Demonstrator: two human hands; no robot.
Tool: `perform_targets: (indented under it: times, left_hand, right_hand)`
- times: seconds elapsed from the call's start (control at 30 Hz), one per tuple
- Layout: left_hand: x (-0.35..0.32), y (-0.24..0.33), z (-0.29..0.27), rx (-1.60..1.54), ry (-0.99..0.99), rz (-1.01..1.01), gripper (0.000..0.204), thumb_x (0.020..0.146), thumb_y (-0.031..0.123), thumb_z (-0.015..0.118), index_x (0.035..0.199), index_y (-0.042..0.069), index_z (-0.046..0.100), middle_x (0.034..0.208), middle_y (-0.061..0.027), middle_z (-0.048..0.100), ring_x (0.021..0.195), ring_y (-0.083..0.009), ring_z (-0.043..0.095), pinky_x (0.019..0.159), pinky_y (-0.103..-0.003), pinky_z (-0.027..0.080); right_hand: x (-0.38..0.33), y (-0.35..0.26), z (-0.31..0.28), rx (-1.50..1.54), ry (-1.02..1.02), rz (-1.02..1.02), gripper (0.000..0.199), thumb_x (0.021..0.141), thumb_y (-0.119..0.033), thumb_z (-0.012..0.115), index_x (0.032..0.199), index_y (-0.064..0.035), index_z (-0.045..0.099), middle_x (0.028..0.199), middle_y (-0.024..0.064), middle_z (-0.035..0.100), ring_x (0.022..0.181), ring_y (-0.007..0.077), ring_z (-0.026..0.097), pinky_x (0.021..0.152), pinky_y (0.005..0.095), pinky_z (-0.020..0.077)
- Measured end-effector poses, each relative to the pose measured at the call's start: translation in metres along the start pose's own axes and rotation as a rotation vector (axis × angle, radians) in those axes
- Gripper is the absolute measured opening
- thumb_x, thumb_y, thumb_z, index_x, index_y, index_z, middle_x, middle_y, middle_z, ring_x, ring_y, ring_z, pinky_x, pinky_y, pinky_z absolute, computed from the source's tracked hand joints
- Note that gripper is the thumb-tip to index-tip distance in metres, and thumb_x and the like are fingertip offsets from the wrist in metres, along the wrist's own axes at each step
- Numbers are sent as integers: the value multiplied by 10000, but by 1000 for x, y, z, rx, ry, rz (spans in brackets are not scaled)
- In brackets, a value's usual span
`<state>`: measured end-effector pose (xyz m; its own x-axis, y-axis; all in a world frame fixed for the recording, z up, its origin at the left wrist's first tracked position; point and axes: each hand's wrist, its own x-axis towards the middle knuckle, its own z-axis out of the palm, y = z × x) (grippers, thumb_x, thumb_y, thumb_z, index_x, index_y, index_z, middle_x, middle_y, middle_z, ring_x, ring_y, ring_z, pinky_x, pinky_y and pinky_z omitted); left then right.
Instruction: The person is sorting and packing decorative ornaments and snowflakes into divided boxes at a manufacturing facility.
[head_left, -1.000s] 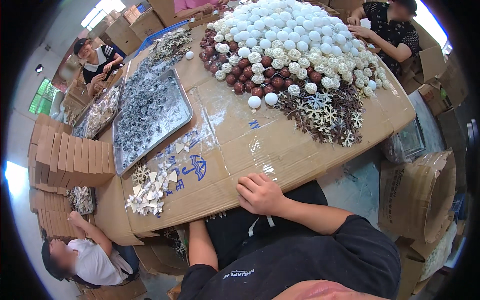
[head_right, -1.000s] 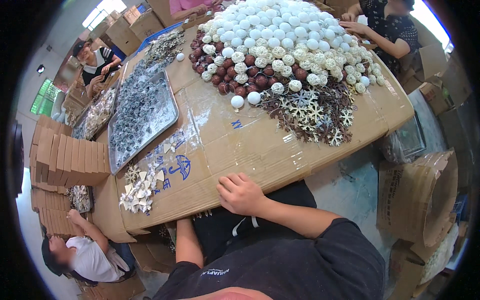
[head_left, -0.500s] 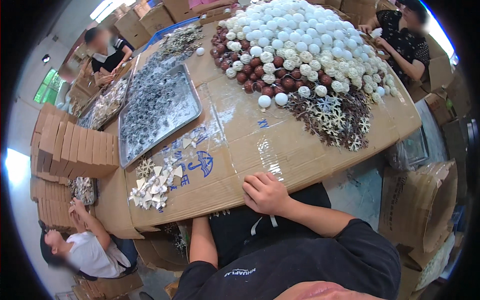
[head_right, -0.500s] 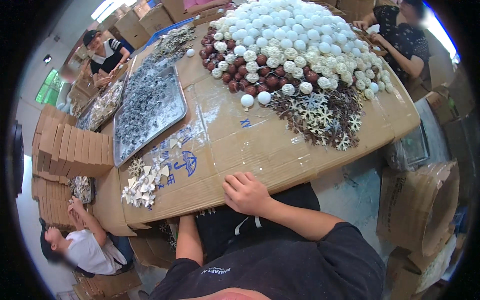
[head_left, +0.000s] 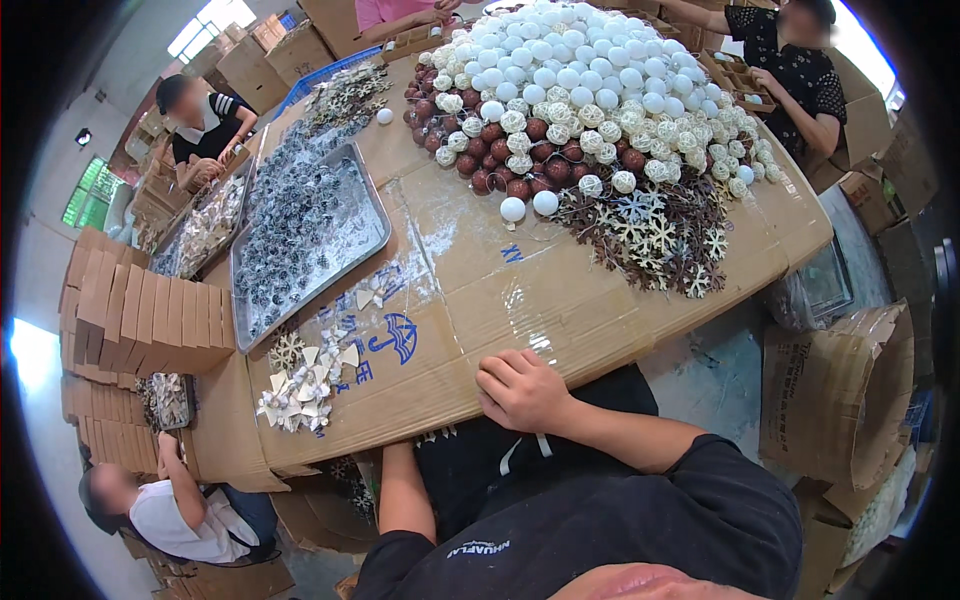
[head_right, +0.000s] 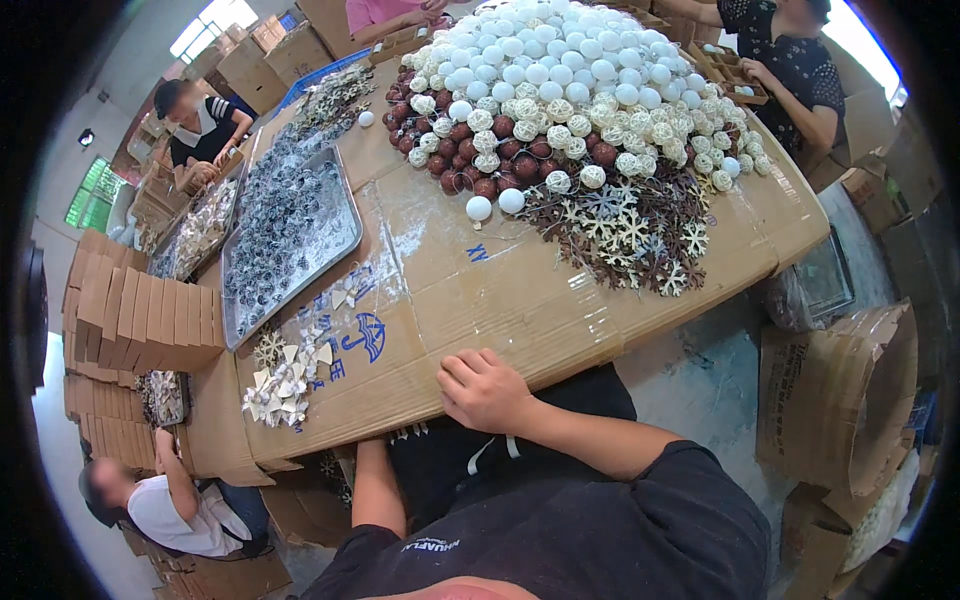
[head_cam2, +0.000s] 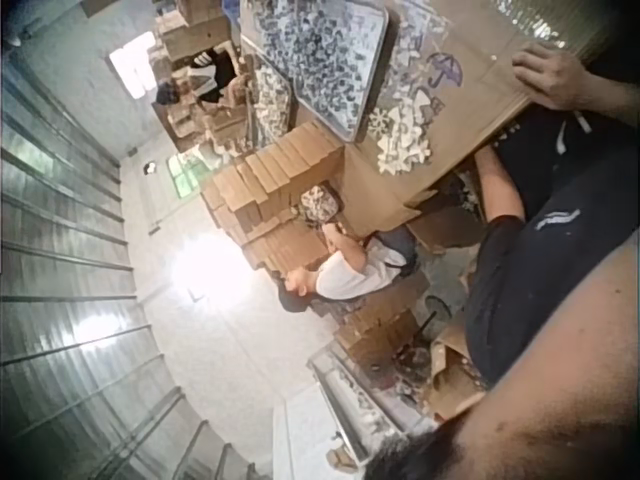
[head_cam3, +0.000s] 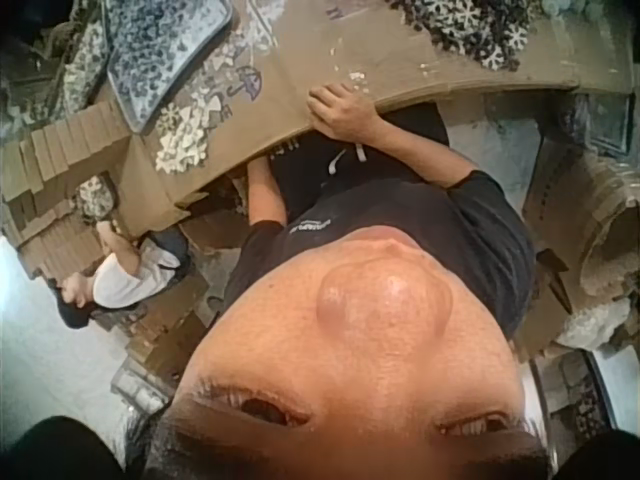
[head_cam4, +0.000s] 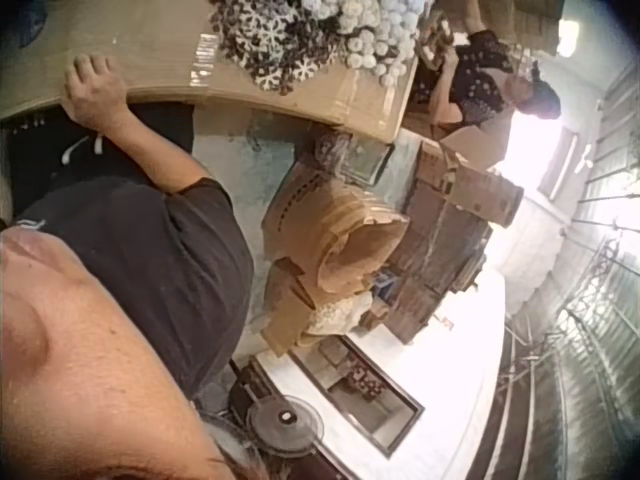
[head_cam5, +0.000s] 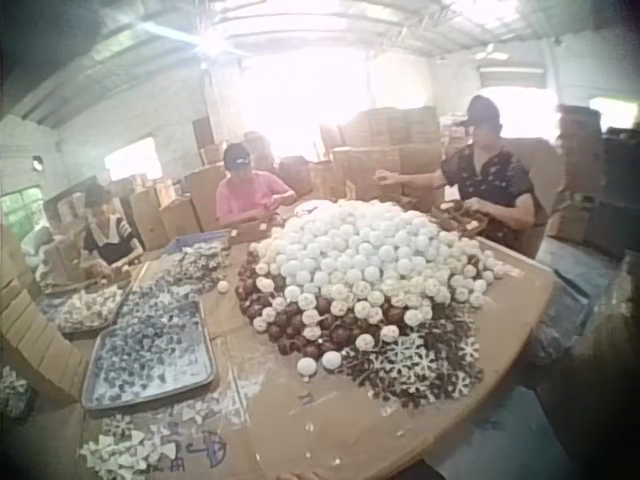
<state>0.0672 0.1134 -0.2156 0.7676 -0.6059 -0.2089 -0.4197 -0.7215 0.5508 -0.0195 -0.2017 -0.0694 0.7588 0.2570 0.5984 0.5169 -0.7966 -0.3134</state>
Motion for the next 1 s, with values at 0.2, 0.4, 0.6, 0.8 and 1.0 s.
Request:
perform_targets:
  times: [0.2,0.4,0.6,0.8,1.0]
  left_hand:
    - [-4,-3,-1,-6,19,20,622,1038,495,429,1539,127,401,1607,-145,356,1470,-316,324,1210,-422,274]
    - [-2,-5,0,-5,-18,80,622,1037,493,434,1538,127,402,1607,-145,357,1470,-315,325,1209,-422,275]
    - [-13,-25,-6,4,-131,200,621,1036,490,438,1537,126,403,1607,-146,357,1470,-315,325,1209,-422,275]
    - [-18,-27,-10,4,-170,237,620,1035,488,443,1536,126,404,1607,-146,358,1470,-315,326,1208,-423,276]
    - [-14,-34,-9,-10,-184,296,619,1034,486,447,1535,125,406,1606,-146,359,1470,-315,327,1207,-423,277]
  right_hand:
    - [0,-2,-1,5,4,-4,243,807,-215,727,986,-70,650,1041,59,628,963,219,608,788,356,466]
    - [0,5,-10,230,18,52,255,790,-151,748,1010,-58,657,1031,79,645,950,252,626,812,376,495]
    - [-21,70,-81,318,354,129,211,786,-13,694,995,-3,669,914,137,666,833,308,655,755,393,540]
    - [-123,228,-191,-252,1157,780,233,957,-194,658,1101,-12,633,953,58,644,837,136,588,789,288,502]
    - [-218,334,-292,315,1388,1622,662,856,-644,686,1089,-29,610,905,69,650,726,170,632,529,320,500]
